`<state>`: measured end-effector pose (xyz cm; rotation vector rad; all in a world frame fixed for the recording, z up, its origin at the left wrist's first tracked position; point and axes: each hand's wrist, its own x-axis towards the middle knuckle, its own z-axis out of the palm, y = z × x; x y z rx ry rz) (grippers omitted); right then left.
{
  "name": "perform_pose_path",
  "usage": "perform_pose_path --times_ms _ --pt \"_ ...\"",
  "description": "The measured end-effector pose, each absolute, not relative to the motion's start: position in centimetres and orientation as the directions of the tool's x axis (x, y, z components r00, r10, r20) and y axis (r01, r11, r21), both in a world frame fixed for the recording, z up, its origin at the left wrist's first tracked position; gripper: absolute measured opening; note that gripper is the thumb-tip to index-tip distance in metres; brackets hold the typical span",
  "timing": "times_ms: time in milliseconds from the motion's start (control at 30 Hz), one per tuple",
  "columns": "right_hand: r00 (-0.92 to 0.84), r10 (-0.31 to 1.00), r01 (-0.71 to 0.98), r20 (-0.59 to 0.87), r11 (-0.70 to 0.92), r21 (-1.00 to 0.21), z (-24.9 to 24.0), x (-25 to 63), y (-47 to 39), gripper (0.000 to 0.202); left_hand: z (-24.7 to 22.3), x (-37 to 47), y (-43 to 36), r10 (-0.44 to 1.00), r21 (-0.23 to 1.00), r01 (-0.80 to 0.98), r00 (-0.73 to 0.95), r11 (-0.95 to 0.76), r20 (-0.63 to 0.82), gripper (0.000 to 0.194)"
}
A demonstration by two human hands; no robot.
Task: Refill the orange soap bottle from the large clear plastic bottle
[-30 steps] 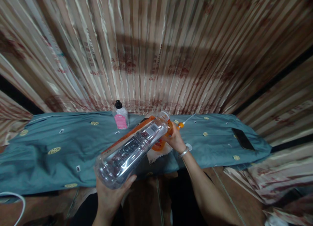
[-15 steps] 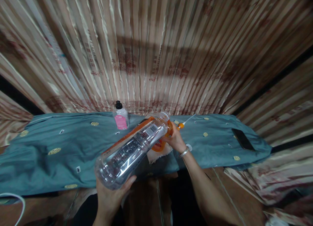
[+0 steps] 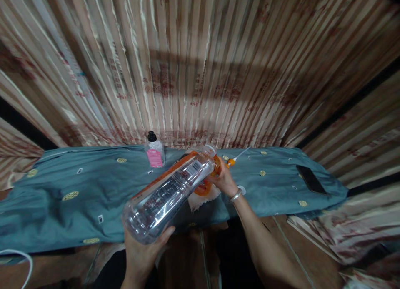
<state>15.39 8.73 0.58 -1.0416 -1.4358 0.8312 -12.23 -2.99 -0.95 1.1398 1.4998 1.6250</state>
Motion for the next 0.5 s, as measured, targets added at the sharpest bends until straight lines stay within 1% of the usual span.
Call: perform_pose_path --times_ms 100,200,267,367,433,500 --pt "0.018 0.924 0.185 0.383 0.373 -0.909 0.5 15.4 8.7 0.092 -1.9 -12.8 -2.7 0.925 0.992 0.049 -0.358 -0.117 0.126 0.083" --pt "0.022 0.925 0.23 0.38 0.365 -0.902 0.5 15.5 8.6 0.098 -2.5 -13.0 -2.7 0.922 0.993 0.053 -0.37 -0.102 0.114 0.085" --pt "0.021 0.928 0.22 0.373 0.36 -0.907 0.5 15.5 8.5 0.098 -2.6 -12.9 -2.8 0.917 0.994 0.048 -0.384 -0.097 0.108 0.085" --pt "0.007 0.927 0.19 0.374 0.366 -0.911 0.6 15.4 8.6 0.092 -2.3 -12.8 -3.0 0.927 0.996 0.029 -0.364 -0.087 0.092 0.083" --pt "-0.003 0.927 0.174 0.375 0.37 -0.913 0.7 15.3 8.6 0.085 -2.1 -12.6 -3.1 0.929 0.996 0.037 -0.359 -0.085 0.093 0.083" --pt "-0.008 0.93 0.153 0.369 0.365 -0.918 0.8 15.3 8.6 0.077 -1.9 -12.2 -3.2 0.924 0.993 0.058 -0.364 -0.103 0.117 0.087"
